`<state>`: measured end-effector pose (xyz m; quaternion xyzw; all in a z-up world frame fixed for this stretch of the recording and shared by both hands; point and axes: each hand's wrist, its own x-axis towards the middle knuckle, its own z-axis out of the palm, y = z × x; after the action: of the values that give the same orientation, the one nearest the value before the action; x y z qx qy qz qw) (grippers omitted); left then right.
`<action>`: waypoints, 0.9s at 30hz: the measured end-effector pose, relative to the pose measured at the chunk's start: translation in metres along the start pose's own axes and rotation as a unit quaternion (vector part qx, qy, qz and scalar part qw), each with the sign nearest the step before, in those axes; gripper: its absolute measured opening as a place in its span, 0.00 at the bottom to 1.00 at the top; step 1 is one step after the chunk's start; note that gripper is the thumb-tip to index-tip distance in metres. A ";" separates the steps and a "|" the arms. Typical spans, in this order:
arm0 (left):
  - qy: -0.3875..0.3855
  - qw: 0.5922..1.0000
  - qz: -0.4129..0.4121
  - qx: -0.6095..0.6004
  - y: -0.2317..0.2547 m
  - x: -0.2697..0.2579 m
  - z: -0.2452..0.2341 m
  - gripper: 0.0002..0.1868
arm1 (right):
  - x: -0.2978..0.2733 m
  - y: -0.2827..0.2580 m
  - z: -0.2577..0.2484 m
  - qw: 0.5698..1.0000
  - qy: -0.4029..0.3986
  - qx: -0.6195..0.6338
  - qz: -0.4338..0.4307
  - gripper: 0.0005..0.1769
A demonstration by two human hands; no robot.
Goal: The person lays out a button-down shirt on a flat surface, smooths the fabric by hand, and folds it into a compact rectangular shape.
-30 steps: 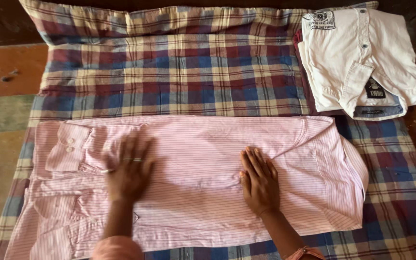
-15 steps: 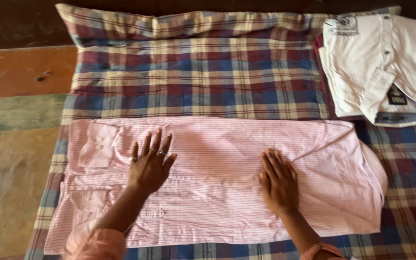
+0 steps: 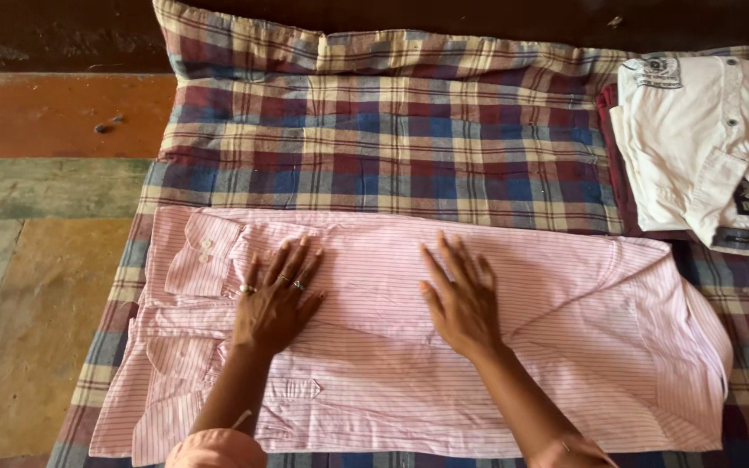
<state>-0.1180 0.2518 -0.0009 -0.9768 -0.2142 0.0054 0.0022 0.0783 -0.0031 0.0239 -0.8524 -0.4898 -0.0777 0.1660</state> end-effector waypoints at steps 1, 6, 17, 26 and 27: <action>-0.023 1.000 0.004 -0.007 -0.007 -0.002 -0.001 0.38 | 0.004 -0.005 0.006 1.000 -0.008 -0.007 -0.013 0.31; 0.036 0.976 -0.206 0.053 -0.050 -0.028 -0.005 0.36 | 0.004 -0.008 0.016 0.999 -0.019 -0.027 -0.009 0.32; 0.242 0.954 0.179 0.016 -0.007 0.043 0.014 0.30 | 0.006 -0.010 0.015 0.999 -0.024 -0.036 -0.016 0.32; 0.191 0.955 -0.222 0.049 -0.093 -0.003 0.025 0.32 | 0.006 -0.009 0.016 0.999 -0.020 -0.037 -0.018 0.32; 0.199 0.950 -0.239 -0.003 -0.093 -0.007 0.030 0.32 | 0.005 -0.010 0.015 0.999 -0.021 -0.039 -0.016 0.32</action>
<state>-0.1637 0.3339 -0.0300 -0.8782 -0.4366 -0.1905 0.0436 0.0718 0.0111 0.0132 -0.8518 -0.5031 -0.0812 0.1212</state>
